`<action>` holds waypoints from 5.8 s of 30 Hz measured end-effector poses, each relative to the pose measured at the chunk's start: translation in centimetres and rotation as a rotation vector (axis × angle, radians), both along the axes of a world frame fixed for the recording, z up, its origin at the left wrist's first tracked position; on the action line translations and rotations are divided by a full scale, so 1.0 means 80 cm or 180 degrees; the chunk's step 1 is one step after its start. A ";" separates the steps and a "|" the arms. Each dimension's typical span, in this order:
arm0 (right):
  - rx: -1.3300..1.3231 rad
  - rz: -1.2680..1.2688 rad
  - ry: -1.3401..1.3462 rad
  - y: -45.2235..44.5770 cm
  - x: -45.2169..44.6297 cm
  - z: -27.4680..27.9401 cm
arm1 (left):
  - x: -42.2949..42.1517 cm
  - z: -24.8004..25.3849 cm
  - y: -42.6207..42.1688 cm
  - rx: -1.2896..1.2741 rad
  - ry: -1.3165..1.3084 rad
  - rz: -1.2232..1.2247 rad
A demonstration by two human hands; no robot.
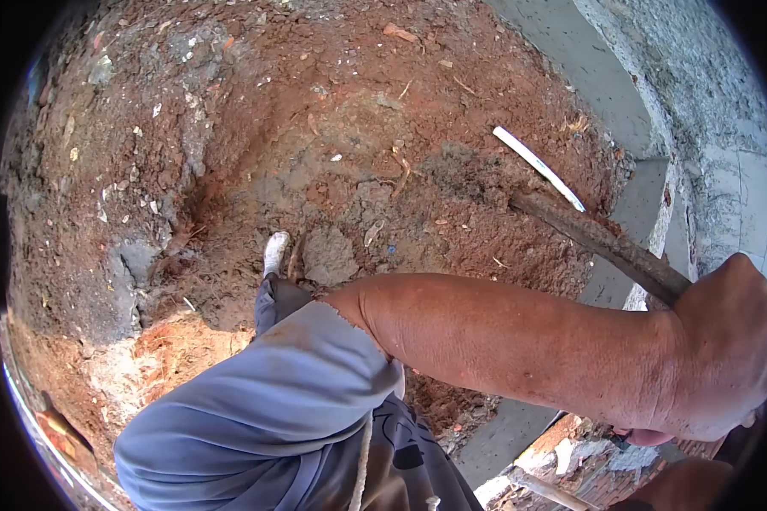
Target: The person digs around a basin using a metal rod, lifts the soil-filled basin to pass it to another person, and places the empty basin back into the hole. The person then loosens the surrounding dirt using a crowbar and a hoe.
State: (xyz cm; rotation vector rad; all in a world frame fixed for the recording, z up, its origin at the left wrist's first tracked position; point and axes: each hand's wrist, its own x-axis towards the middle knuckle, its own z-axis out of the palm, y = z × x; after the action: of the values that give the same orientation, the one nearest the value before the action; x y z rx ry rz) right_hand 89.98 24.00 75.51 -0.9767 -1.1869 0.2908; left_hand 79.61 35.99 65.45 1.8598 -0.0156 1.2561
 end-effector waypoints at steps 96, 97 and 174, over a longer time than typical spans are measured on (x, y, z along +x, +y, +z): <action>-0.1346 -0.1872 0.0655 0.651 0.201 -0.500 | -0.519 -0.525 0.391 0.1336 0.4638 0.4419; -0.1308 -0.1822 0.0596 0.647 0.181 -0.495 | -0.519 -0.524 0.392 0.1335 0.4620 0.4430; -0.1113 -0.0123 0.1075 0.710 0.024 -0.479 | -0.519 -0.539 0.389 0.0655 0.4281 0.5196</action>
State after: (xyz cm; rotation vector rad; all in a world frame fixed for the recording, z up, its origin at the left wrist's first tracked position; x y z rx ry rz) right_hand 91.86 80.83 37.21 -1.1967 -0.8212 0.6222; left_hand 38.08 67.15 22.35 2.4461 2.4895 0.4409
